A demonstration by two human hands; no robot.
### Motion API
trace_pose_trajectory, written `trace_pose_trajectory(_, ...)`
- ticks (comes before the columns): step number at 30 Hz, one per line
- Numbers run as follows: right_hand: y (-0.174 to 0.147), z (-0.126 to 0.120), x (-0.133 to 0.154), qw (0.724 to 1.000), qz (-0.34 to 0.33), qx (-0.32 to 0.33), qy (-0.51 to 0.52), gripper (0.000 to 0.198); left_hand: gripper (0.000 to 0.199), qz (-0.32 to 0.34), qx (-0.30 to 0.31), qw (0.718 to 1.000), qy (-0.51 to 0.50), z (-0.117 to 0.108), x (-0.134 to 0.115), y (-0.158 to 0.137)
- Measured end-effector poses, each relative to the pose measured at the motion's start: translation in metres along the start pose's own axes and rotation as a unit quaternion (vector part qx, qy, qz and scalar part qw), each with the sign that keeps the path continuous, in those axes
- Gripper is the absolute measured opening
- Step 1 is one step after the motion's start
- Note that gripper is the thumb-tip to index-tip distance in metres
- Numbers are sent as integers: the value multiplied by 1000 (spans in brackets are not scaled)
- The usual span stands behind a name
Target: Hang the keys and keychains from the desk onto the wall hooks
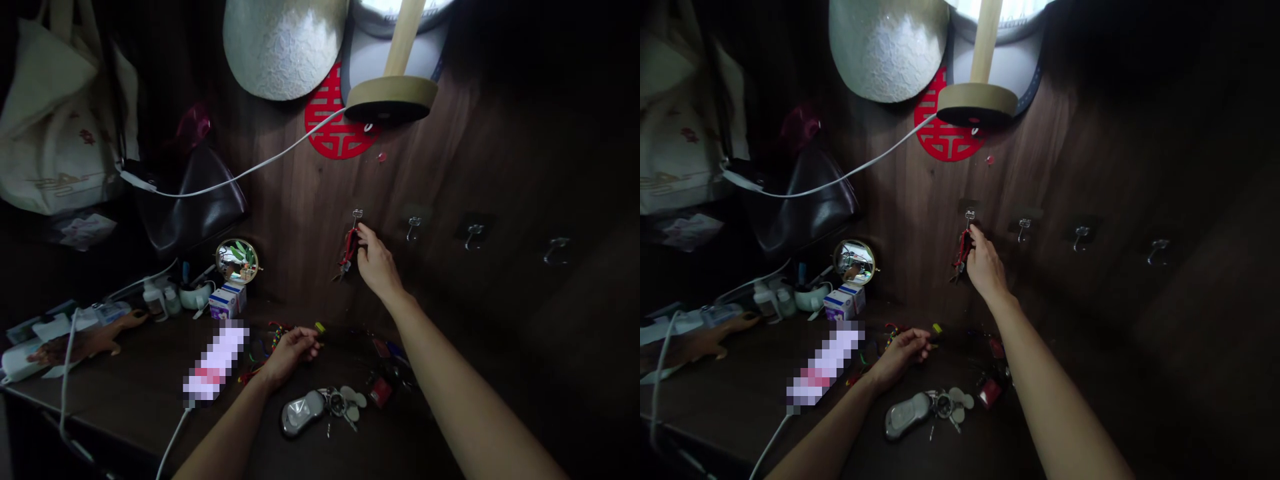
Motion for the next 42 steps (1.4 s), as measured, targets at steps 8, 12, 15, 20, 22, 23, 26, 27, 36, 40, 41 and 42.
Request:
trace_pose_trajectory(8,-28,18,-6,998,21,15,57,67,33,-1,2,1000,-11,2,-3,-2)
trace_pose_trajectory(12,-48,28,-10,996,25,34,80,66,33,-3,-5,1000,-11,2,-3,-2)
trace_pose_trajectory(15,-64,32,-10,994,32,50,94,64,33,-5,-8,1000,-12,3,-4,-3)
trace_pose_trajectory(20,-94,40,-12,991,58,77,95,60,34,-1,-19,1000,-21,5,-7,-6)
trace_pose_trajectory(22,-107,44,-13,989,71,92,94,57,34,2,-25,999,-25,5,-9,-7)
trace_pose_trajectory(23,-115,47,-14,988,78,98,94,56,34,5,-28,999,-25,6,-9,-8)
trace_pose_trajectory(26,-138,57,-17,983,96,114,109,52,34,19,-51,998,-17,4,-11,-8)
trace_pose_trajectory(27,-146,61,-18,981,100,121,116,50,34,28,-64,997,-14,3,-12,-7)
trace_pose_trajectory(36,-185,86,-10,967,91,187,150,28,34,133,-190,973,5,-13,-20,-9)
trace_pose_trajectory(40,-186,92,-7,963,62,236,115,27,29,159,-209,964,50,-17,-21,-10)
trace_pose_trajectory(41,-186,93,-6,962,65,240,112,27,26,162,-211,961,78,-17,-20,-11)
trace_pose_trajectory(42,-186,94,-6,962,70,238,114,26,24,161,-209,957,117,-17,-20,-12)
Point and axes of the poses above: each hand's wrist, its own y-axis towards the middle knuckle, its own z-axis out of the palm, x = y × z, the point moved 2 cm from there along y, towards the middle knuckle, and after that the axes turned 11 degrees about x, right-handed, at the moved point
